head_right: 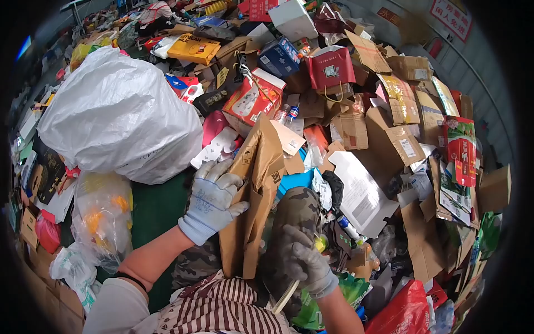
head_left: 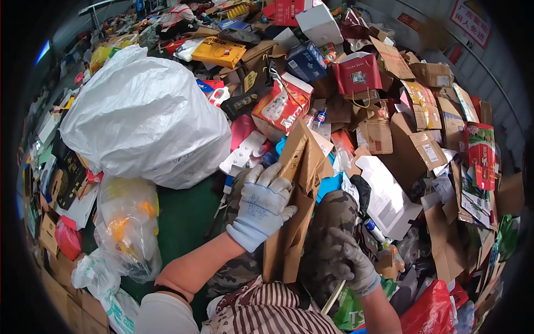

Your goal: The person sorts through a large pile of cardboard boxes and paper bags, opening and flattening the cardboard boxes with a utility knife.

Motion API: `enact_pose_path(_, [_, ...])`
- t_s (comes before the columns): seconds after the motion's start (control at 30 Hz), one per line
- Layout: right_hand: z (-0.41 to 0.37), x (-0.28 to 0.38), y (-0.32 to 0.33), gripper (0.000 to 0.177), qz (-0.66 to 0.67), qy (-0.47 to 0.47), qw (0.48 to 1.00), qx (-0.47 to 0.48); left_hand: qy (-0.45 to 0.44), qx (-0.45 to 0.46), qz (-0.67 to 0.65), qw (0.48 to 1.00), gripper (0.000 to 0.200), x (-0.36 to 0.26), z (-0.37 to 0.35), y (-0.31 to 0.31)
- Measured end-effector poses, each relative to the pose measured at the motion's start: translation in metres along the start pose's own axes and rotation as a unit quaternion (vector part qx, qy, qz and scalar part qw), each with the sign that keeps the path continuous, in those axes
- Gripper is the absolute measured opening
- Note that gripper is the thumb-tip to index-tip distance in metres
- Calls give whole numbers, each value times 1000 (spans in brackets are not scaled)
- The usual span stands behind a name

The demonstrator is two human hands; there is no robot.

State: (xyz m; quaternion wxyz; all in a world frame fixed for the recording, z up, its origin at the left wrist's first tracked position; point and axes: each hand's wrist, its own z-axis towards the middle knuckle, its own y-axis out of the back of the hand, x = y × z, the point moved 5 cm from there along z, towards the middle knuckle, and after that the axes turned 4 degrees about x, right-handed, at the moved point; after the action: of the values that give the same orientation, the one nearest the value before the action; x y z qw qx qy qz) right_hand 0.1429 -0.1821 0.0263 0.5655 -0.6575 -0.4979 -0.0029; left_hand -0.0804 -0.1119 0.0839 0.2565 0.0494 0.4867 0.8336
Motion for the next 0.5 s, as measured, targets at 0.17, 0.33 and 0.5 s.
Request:
enact_pose_path(0.17, [-41, -102, 30, 38, 78, -187, 972, -118, 2, -20, -27, 999, 37, 11, -5, 1])
enact_pose_path(0.33, [-26, -8, -13, 33, -159, -12, 983, -89, -1, -34, -44, 998, 35, 6, -1, -1])
enact_pose_path(0.5, [30, 114, -128, 25, -780, 350, 519, 24, -6, -36, -36, 999, 34, -5, 2, 3])
